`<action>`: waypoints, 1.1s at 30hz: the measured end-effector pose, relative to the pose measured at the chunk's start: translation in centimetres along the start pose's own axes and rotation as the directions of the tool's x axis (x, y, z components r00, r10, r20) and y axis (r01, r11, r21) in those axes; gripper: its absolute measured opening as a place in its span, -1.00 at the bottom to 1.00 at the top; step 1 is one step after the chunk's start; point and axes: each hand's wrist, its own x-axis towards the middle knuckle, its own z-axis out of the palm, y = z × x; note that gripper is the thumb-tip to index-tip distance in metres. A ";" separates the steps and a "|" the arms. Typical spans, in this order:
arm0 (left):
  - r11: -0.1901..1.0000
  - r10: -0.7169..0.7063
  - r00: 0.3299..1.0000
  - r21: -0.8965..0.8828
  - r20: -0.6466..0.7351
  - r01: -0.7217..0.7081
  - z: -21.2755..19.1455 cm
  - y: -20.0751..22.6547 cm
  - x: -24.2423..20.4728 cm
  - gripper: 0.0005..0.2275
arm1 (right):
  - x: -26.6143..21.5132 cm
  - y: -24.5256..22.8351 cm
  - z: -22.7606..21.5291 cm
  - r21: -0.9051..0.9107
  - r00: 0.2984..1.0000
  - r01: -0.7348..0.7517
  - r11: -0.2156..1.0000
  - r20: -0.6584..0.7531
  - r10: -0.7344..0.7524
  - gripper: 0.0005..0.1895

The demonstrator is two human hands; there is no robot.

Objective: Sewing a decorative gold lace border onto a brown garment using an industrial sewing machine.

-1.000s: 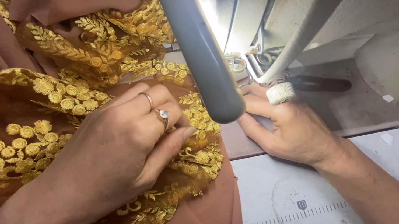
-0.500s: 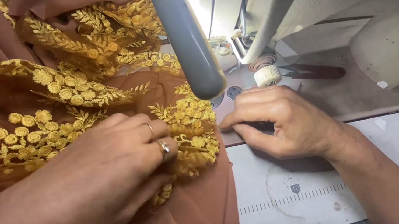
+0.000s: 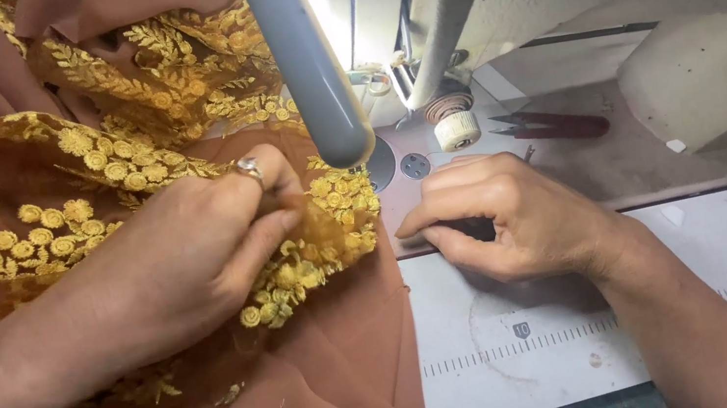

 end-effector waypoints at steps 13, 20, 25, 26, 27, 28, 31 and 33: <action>0.886 0.454 0.791 0.304 -0.409 -0.351 8.7 -6.0 -5.1 -0.63 | -13.2 -9.1 14.6 -0.181 0.372 -0.739 0.649 0.694 0.616 -0.58; 0.841 0.541 0.719 0.301 -0.437 -0.450 7.6 -6.3 -4.7 -0.73 | -11.6 -12.2 16.9 0.800 0.774 -0.531 0.281 0.323 0.544 -0.89; 0.774 0.633 0.668 0.321 -0.391 -0.546 6.4 -7.1 -5.5 -0.72 | -8.7 -14.8 4.4 0.549 0.958 -0.285 0.786 0.124 0.260 -0.84; 0.748 0.663 0.645 0.334 -0.380 -0.573 6.2 -7.1 -5.8 -0.74 | -8.7 -14.3 2.9 0.407 0.937 -0.338 0.849 0.062 0.343 -0.81; 0.721 0.692 0.621 0.347 -0.368 -0.600 6.1 -7.2 -6.0 -0.76 | -8.6 -13.9 1.4 0.258 0.911 -0.396 0.881 -0.014 0.413 -0.77; 0.722 0.692 0.620 0.350 -0.370 -0.597 6.1 -7.2 -6.1 -0.76 | -8.0 -13.1 0.7 0.257 0.912 -0.392 0.884 -0.015 0.409 -0.77; 0.733 0.681 0.636 0.347 -0.364 -0.586 5.9 -7.1 -6.3 -0.75 | -6.1 -10.7 -1.0 0.142 0.883 -0.434 0.890 0.265 0.388 -0.83; 0.736 0.676 0.637 0.311 -0.369 -0.601 5.5 -6.9 -6.3 -0.74 | -4.6 -9.1 -1.8 -0.128 0.815 -0.439 0.890 0.362 0.453 -0.70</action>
